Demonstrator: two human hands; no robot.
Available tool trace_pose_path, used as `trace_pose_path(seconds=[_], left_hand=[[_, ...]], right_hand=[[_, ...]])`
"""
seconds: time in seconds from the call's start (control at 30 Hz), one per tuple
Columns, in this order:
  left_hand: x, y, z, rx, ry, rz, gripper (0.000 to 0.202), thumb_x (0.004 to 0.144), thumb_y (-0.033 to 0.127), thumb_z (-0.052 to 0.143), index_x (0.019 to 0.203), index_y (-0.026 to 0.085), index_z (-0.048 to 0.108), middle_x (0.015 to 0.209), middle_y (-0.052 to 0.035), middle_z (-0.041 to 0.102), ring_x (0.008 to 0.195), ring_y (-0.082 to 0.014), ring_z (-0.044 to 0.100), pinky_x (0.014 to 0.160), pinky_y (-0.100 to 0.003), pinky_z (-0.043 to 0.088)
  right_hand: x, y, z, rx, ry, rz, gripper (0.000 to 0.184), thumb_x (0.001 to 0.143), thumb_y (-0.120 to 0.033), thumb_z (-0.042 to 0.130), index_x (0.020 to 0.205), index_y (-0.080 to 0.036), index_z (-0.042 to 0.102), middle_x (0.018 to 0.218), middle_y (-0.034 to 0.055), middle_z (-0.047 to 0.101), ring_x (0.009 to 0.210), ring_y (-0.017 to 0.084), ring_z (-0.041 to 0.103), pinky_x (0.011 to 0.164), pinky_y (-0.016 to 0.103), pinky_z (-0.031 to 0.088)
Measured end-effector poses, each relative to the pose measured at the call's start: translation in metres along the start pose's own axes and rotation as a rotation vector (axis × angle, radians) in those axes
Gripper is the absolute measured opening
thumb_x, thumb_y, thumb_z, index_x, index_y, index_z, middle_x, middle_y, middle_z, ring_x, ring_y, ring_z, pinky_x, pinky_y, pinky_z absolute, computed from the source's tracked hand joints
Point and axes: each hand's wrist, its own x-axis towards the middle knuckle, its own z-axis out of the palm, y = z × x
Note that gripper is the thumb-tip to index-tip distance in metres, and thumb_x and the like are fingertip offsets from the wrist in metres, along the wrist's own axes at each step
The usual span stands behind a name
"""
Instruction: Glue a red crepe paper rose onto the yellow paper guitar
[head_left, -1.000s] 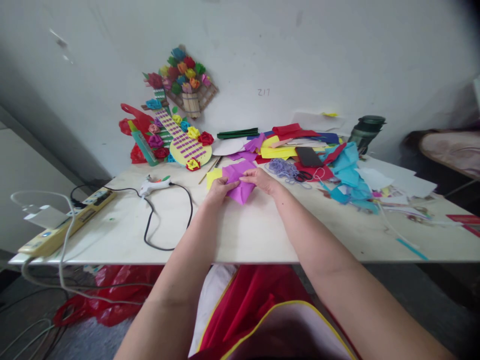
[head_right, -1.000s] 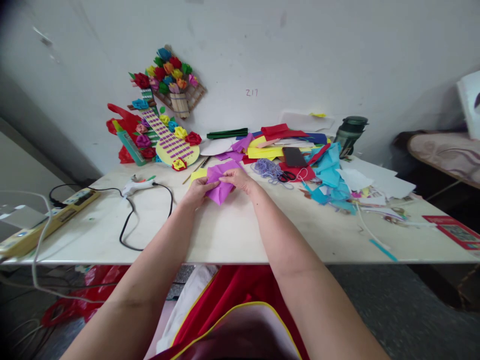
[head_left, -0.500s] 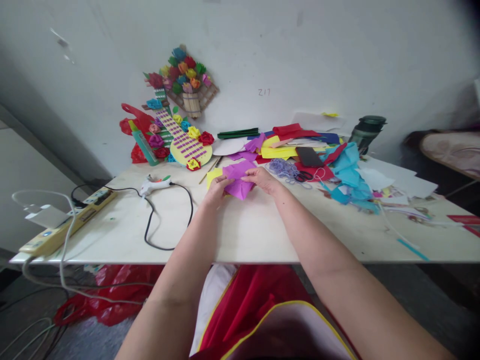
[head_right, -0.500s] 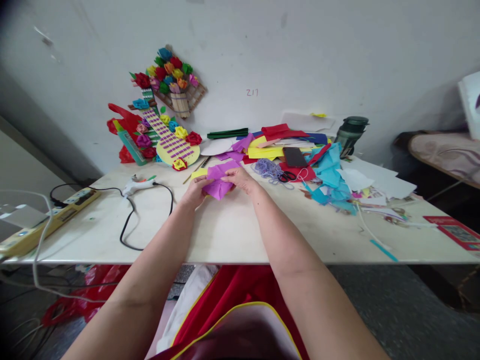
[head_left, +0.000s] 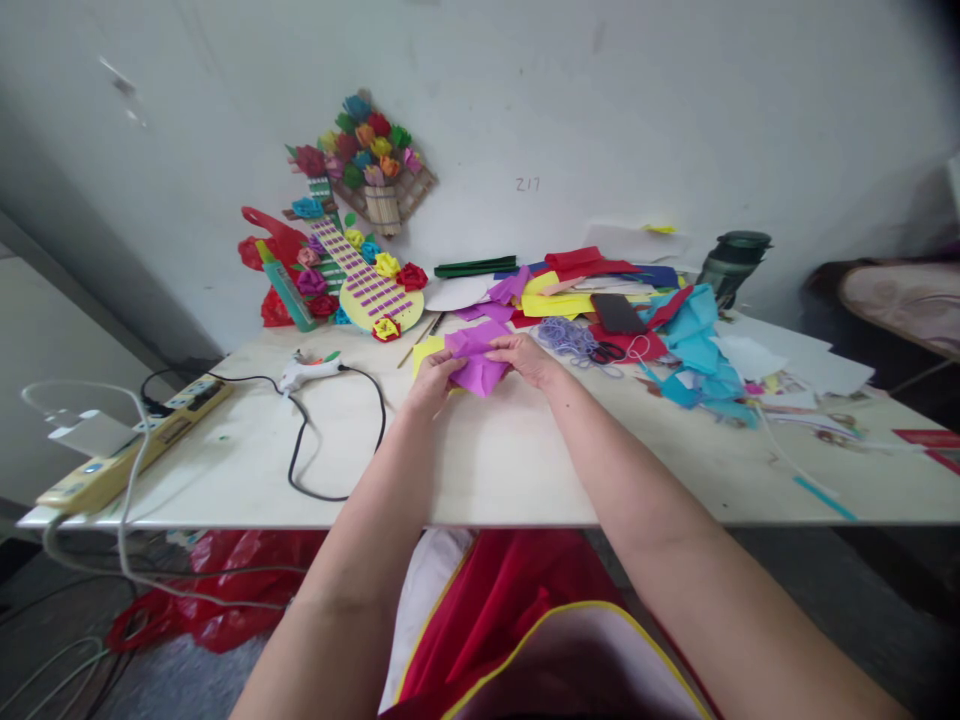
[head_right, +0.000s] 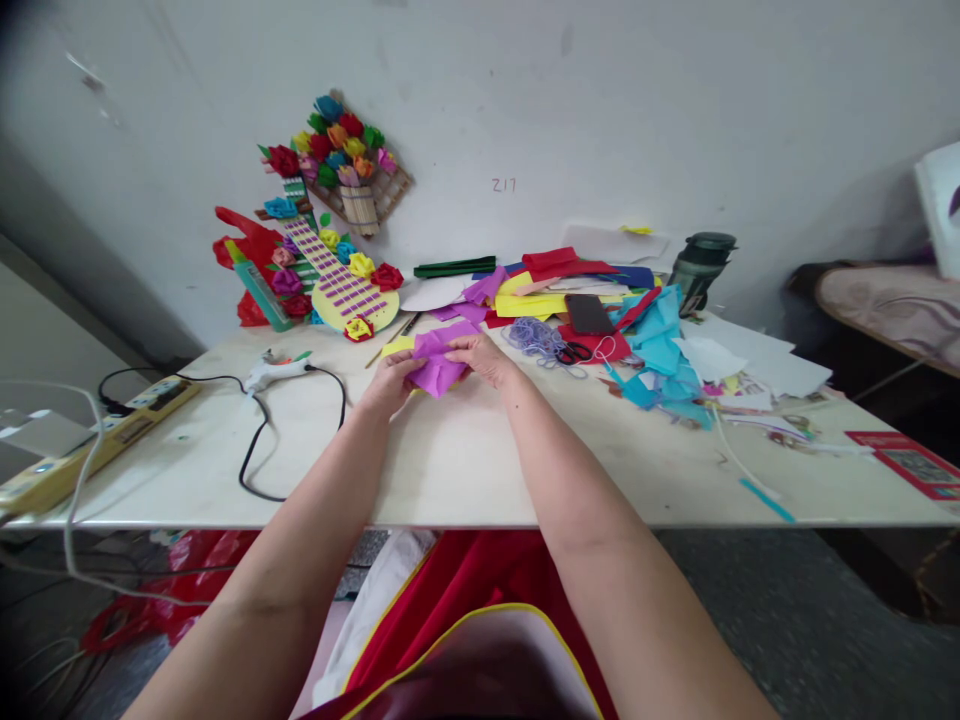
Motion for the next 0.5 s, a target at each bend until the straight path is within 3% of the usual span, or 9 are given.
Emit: trace_pose_path(seconds=[0.17, 0.5], left_hand=[[0.0027, -0.0005, -0.0019, -0.019, 0.029, 0.013, 0.017, 0.054, 0.018, 0.066, 0.070, 0.011, 0.063, 0.055, 0.0014, 0.052, 0.048, -0.0085, 0.044, 0.047, -0.022, 0.037], [0.0012, 0.0013, -0.0007, -0.019, 0.030, 0.034, 0.030, 0.053, 0.020, 0.062, 0.079, 0.010, 0.070, 0.064, -0.0025, 0.061, 0.053, -0.0117, 0.051, 0.050, -0.025, 0.044]], right_hand=[[0.0008, 0.0001, -0.0018, 0.022, -0.001, 0.018, 0.022, 0.064, -0.011, 0.060, 0.083, -0.011, 0.072, 0.060, 0.0011, 0.066, 0.048, 0.010, 0.053, 0.044, 0.022, 0.045], [0.0027, 0.0035, -0.0033, 0.035, -0.017, -0.033, 0.025, 0.061, -0.013, 0.059, 0.081, -0.013, 0.074, 0.073, 0.0052, 0.071, 0.049, 0.010, 0.054, 0.045, 0.023, 0.046]])
